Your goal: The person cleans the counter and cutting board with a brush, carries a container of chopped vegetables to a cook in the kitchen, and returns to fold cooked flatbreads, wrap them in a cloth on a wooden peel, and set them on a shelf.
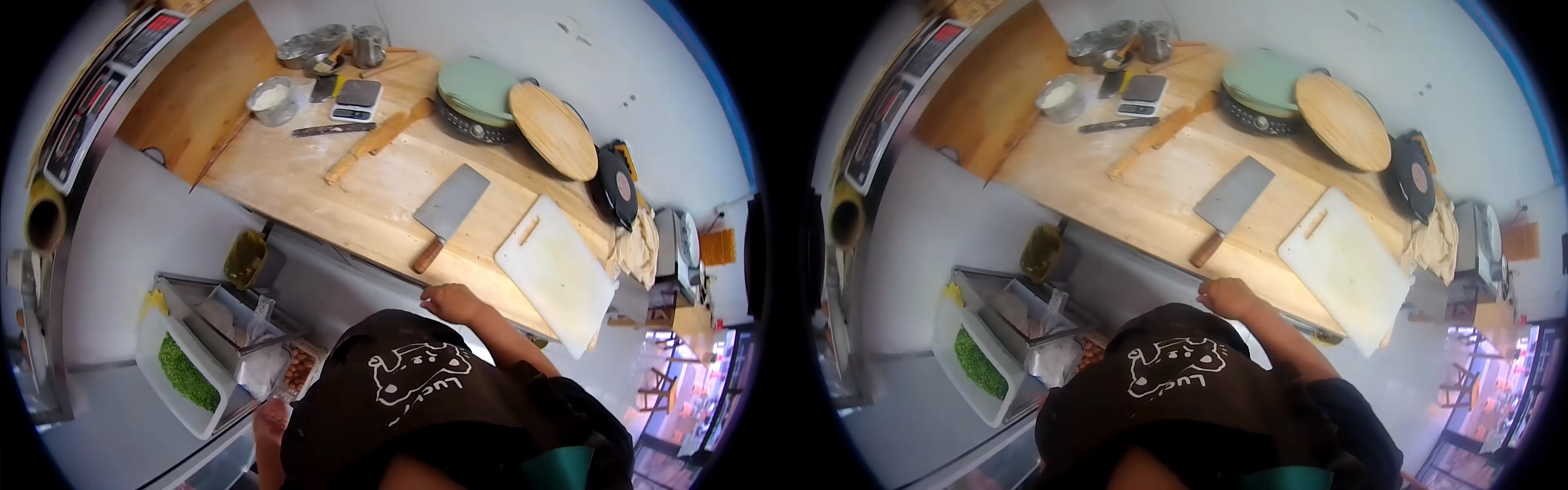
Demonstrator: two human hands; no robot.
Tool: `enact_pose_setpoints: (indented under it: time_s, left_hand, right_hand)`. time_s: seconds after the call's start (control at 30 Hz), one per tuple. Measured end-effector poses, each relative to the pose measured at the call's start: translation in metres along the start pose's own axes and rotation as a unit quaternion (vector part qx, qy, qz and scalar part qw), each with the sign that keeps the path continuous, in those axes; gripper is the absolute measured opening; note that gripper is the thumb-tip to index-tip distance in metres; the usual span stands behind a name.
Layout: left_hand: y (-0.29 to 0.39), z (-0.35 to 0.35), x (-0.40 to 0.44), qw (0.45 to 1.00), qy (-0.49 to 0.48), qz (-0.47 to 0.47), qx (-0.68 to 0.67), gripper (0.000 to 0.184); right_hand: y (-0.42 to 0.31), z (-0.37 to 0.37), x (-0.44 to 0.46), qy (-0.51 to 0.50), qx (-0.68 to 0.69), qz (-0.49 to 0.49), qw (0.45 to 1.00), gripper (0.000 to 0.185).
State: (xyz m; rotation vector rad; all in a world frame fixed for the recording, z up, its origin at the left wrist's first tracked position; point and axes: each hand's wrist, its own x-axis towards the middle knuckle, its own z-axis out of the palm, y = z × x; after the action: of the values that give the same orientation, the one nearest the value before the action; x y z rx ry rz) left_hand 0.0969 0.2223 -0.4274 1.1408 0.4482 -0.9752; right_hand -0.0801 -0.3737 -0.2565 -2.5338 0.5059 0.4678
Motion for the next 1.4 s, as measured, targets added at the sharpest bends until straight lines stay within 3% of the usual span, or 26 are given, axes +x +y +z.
enact_pose_setpoints:
  time_s: [0.03, 0.07, 0.1, 0.13, 0.17, 0.2, 0.23, 0.27, 0.33, 0.4, 0.47, 0.57, 0.67, 0.73, 0.77, 0.8, 0.83, 0.9, 0.97, 1.0, 1.03, 1.07, 1.2, 1.23, 1.3, 1.4]
  left_hand:
    - [-0.006, 0.012, 0.005, 0.985, -0.070, -0.037, 0.152, 0.040]
    - [-0.004, 0.027, 0.022, 0.924, -0.103, 0.003, 0.368, 0.037]
    - [0.019, 0.075, 0.042, 0.772, -0.096, 0.137, 0.614, 0.034]
    - [0.044, 0.119, 0.060, 0.631, -0.065, 0.251, 0.731, 0.031]
    - [0.072, 0.170, 0.080, 0.574, -0.033, 0.328, 0.749, 0.028]
    - [0.106, 0.248, 0.081, 0.732, 0.014, 0.233, 0.640, 0.035]
    - [0.121, 0.270, 0.118, 0.739, -0.030, 0.273, 0.616, 0.040]
    - [0.136, 0.320, 0.122, 0.683, 0.006, 0.363, 0.634, 0.041]
    - [0.165, 0.388, 0.167, 0.554, -0.023, 0.501, 0.665, 0.039]
    - [0.180, 0.456, 0.188, 0.482, -0.034, 0.547, 0.684, 0.036]
    - [0.176, 0.502, 0.204, 0.524, -0.145, 0.481, 0.688, 0.035]
    - [0.151, 0.536, 0.212, 0.464, -0.246, 0.475, 0.706, 0.036]
    - [0.158, 0.546, 0.244, 0.368, -0.094, 0.590, 0.712, 0.048]
    - [0.168, 0.533, 0.307, 0.360, -0.019, 0.582, 0.729, 0.057]
    - [0.175, 0.533, 0.331, 0.357, 0.021, 0.580, 0.732, 0.062]
    - [0.183, 0.536, 0.340, 0.419, -0.012, 0.488, 0.766, 0.069]
    - [0.190, 0.535, 0.349, 0.411, -0.043, 0.479, 0.774, 0.068]
    - [0.199, 0.531, 0.365, 0.398, -0.104, 0.456, 0.789, 0.066]
    - [0.208, 0.533, 0.350, 0.433, -0.087, 0.479, 0.758, 0.067]
    - [0.212, 0.534, 0.336, 0.452, -0.076, 0.490, 0.741, 0.067]
    - [0.216, 0.533, 0.317, 0.456, -0.101, 0.510, 0.722, 0.069]
    - [0.220, 0.529, 0.294, 0.458, -0.127, 0.529, 0.703, 0.070]
    - [0.179, 0.502, 0.268, 0.417, -0.220, 0.531, 0.704, 0.077]
    - [0.170, 0.499, 0.269, 0.429, -0.227, 0.510, 0.710, 0.077]
    - [0.160, 0.486, 0.279, 0.445, -0.240, 0.465, 0.727, 0.078]
    - [0.159, 0.472, 0.303, 0.449, -0.192, 0.486, 0.725, 0.075]
  right_hand:
    - [0.008, 0.001, -0.003, -0.016, -0.013, 0.024, 1.000, 0.027]
    - [0.023, 0.009, -0.006, 0.015, -0.011, 0.016, 1.000, 0.026]
    - [0.030, 0.008, -0.010, 0.025, -0.008, 0.026, 0.999, 0.025]
    - [0.028, 0.020, -0.008, 0.030, 0.000, 0.035, 0.999, 0.024]
    - [0.032, 0.017, -0.012, 0.039, 0.003, 0.048, 0.998, 0.024]
    - [0.037, 0.018, -0.017, 0.066, 0.015, 0.053, 0.996, 0.023]
    - [0.039, 0.015, -0.025, 0.075, 0.015, 0.073, 0.994, 0.023]
    - [0.041, 0.019, -0.031, 0.093, 0.032, 0.093, 0.991, 0.023]
    - [0.043, 0.023, -0.046, 0.121, 0.059, 0.140, 0.981, 0.024]
    - [0.041, 0.031, -0.059, 0.142, 0.083, 0.204, 0.965, 0.024]
    - [0.028, 0.049, -0.059, 0.142, 0.116, 0.287, 0.940, 0.027]
    - [0.002, 0.079, -0.029, 0.238, 0.265, 0.368, 0.859, 0.034]
    - [-0.033, 0.065, 0.026, 0.293, 0.224, 0.399, 0.840, 0.062]
    - [-0.045, 0.062, 0.066, 0.270, 0.218, 0.415, 0.841, 0.083]
    - [-0.047, 0.058, 0.080, 0.262, 0.195, 0.425, 0.844, 0.084]
    - [-0.049, 0.055, 0.093, 0.253, 0.171, 0.434, 0.848, 0.086]
    - [-0.050, 0.053, 0.103, 0.242, 0.149, 0.443, 0.850, 0.088]
    - [-0.044, 0.057, 0.117, 0.264, 0.187, 0.450, 0.833, 0.071]
    - [-0.029, 0.067, 0.119, 0.303, 0.246, 0.447, 0.805, 0.053]
    - [-0.013, 0.073, 0.110, 0.296, 0.483, 0.382, 0.730, 0.041]
    - [0.002, 0.076, 0.098, 0.270, 0.689, 0.293, 0.606, 0.030]
    - [-0.008, 0.064, 0.085, 0.346, 0.712, 0.313, 0.524, 0.021]
    - [-0.015, 0.079, 0.039, 0.400, 0.694, 0.295, 0.520, 0.020]
    - [-0.015, 0.082, 0.028, 0.407, 0.692, 0.282, 0.525, 0.021]
    - [-0.022, 0.087, 0.012, 0.424, 0.698, 0.269, 0.510, 0.021]
    - [-0.034, 0.094, -0.008, 0.437, 0.702, 0.258, 0.499, 0.021]
